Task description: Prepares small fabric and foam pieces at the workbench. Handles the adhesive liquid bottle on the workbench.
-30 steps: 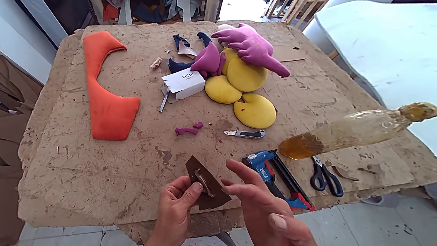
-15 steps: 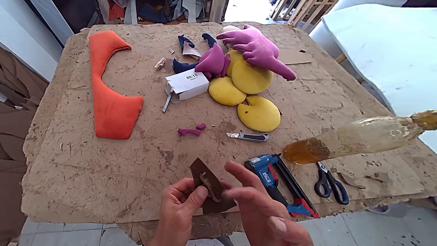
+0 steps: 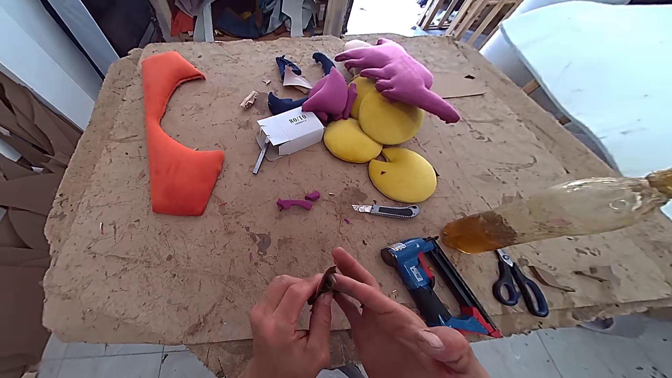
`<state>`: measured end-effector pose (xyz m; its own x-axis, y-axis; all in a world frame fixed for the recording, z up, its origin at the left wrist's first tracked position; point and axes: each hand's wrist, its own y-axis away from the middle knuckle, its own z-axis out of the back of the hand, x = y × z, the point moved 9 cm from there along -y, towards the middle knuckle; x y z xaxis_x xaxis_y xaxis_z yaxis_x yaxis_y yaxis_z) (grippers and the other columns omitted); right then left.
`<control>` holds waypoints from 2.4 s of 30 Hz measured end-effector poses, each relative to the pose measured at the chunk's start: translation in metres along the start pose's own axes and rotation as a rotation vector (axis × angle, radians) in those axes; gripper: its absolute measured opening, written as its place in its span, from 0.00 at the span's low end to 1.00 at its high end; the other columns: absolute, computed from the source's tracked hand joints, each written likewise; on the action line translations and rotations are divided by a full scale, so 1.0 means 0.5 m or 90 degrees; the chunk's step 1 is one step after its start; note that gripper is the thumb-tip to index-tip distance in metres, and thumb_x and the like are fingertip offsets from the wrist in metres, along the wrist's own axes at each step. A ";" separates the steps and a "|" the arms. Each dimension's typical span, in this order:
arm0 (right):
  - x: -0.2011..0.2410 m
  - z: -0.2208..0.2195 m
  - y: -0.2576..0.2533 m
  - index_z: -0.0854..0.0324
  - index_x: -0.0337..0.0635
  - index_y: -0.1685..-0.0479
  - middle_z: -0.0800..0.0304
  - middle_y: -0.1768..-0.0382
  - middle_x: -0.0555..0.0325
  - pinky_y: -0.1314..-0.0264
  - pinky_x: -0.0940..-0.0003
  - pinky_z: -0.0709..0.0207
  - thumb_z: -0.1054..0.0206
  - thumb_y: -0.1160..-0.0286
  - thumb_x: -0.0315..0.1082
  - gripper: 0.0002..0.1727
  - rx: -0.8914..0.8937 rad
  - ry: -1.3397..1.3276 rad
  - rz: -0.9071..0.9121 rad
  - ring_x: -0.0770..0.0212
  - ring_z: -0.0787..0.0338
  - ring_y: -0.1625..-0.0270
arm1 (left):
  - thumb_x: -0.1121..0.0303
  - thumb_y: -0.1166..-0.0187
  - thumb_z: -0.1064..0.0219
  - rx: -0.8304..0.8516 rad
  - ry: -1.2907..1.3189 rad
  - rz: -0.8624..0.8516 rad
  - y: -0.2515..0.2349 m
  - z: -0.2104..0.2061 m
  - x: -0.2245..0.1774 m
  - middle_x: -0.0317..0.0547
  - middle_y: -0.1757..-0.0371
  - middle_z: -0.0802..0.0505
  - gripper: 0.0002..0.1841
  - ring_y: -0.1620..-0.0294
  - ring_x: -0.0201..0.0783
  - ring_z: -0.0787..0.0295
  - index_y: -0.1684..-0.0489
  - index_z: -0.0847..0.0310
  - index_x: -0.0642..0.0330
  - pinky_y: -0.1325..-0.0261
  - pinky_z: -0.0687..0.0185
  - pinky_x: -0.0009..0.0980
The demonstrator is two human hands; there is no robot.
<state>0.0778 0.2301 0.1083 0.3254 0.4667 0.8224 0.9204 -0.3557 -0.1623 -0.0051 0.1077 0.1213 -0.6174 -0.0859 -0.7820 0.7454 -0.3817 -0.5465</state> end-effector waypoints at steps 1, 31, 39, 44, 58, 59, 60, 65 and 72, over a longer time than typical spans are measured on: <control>-0.004 -0.002 0.002 0.11 0.41 0.36 0.42 0.10 0.36 0.09 0.44 0.45 0.47 0.22 0.63 0.37 -0.002 -0.041 -0.020 0.39 0.41 0.08 | 0.64 0.22 0.30 -0.004 -0.037 -0.011 -0.002 0.003 -0.001 0.35 0.63 0.08 0.07 0.59 0.26 0.10 0.58 0.09 0.57 0.56 0.10 0.23; 0.050 -0.028 -0.026 0.11 0.65 0.40 0.41 0.09 0.55 0.08 0.45 0.45 0.57 0.18 0.71 0.33 0.071 0.516 0.114 0.46 0.51 0.05 | 0.60 0.11 0.41 0.148 0.043 0.131 -0.002 0.053 0.018 0.41 0.56 0.08 0.16 0.56 0.27 0.10 0.47 0.11 0.61 0.53 0.11 0.26; 0.048 -0.044 -0.014 0.10 0.67 0.43 0.37 0.10 0.58 0.08 0.45 0.43 0.57 0.19 0.71 0.33 0.086 0.542 0.152 0.47 0.49 0.05 | 0.61 0.11 0.40 0.156 0.079 0.146 -0.002 0.049 0.023 0.41 0.55 0.07 0.15 0.57 0.27 0.10 0.46 0.12 0.61 0.54 0.10 0.26; 0.051 -0.045 -0.027 0.10 0.66 0.42 0.36 0.12 0.58 0.08 0.46 0.44 0.59 0.17 0.71 0.35 0.086 0.558 0.146 0.47 0.48 0.06 | 0.61 0.12 0.39 0.165 0.068 0.113 0.000 0.043 0.011 0.42 0.56 0.08 0.15 0.58 0.27 0.10 0.48 0.12 0.62 0.54 0.11 0.25; 0.040 -0.041 -0.024 0.11 0.65 0.39 0.40 0.10 0.55 0.07 0.44 0.48 0.63 0.17 0.72 0.37 0.124 0.628 0.134 0.45 0.51 0.05 | 0.70 0.25 0.27 0.169 0.227 0.283 0.018 0.052 0.053 0.37 0.56 0.05 0.09 0.58 0.29 0.06 0.50 0.12 0.58 0.54 0.06 0.29; 0.038 -0.042 -0.026 0.11 0.64 0.41 0.39 0.10 0.55 0.07 0.44 0.49 0.64 0.17 0.72 0.38 0.131 0.635 0.131 0.45 0.52 0.05 | 0.70 0.24 0.28 0.172 0.226 0.276 0.018 0.053 0.051 0.37 0.54 0.05 0.09 0.57 0.29 0.07 0.50 0.12 0.58 0.53 0.06 0.29; 0.036 -0.044 -0.027 0.10 0.63 0.44 0.38 0.11 0.54 0.07 0.44 0.50 0.64 0.17 0.72 0.38 0.137 0.638 0.126 0.44 0.51 0.05 | 0.70 0.24 0.29 0.171 0.229 0.275 0.018 0.053 0.050 0.38 0.52 0.06 0.09 0.57 0.28 0.07 0.50 0.11 0.58 0.53 0.07 0.29; 0.028 -0.052 -0.026 0.09 0.60 0.48 0.35 0.13 0.53 0.06 0.44 0.49 0.66 0.16 0.72 0.39 0.152 0.655 0.103 0.45 0.48 0.06 | 0.68 0.27 0.26 0.134 0.229 0.333 0.029 0.056 0.060 0.35 0.55 0.06 0.20 0.57 0.29 0.06 0.37 0.20 0.59 0.56 0.06 0.30; 0.015 -0.053 -0.018 0.10 0.58 0.37 0.33 0.13 0.49 0.08 0.44 0.45 0.69 0.15 0.70 0.42 0.144 0.673 0.105 0.43 0.44 0.07 | 0.68 0.27 0.24 0.089 0.259 0.335 0.032 0.063 0.053 0.34 0.63 0.07 0.23 0.65 0.30 0.07 0.35 0.24 0.61 0.62 0.06 0.28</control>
<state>0.0664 0.2154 0.1304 0.1976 -0.5431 0.8161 0.9361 -0.1425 -0.3215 -0.0176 0.0703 0.1013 -0.0166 0.0502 -0.9986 0.8643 -0.5014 -0.0396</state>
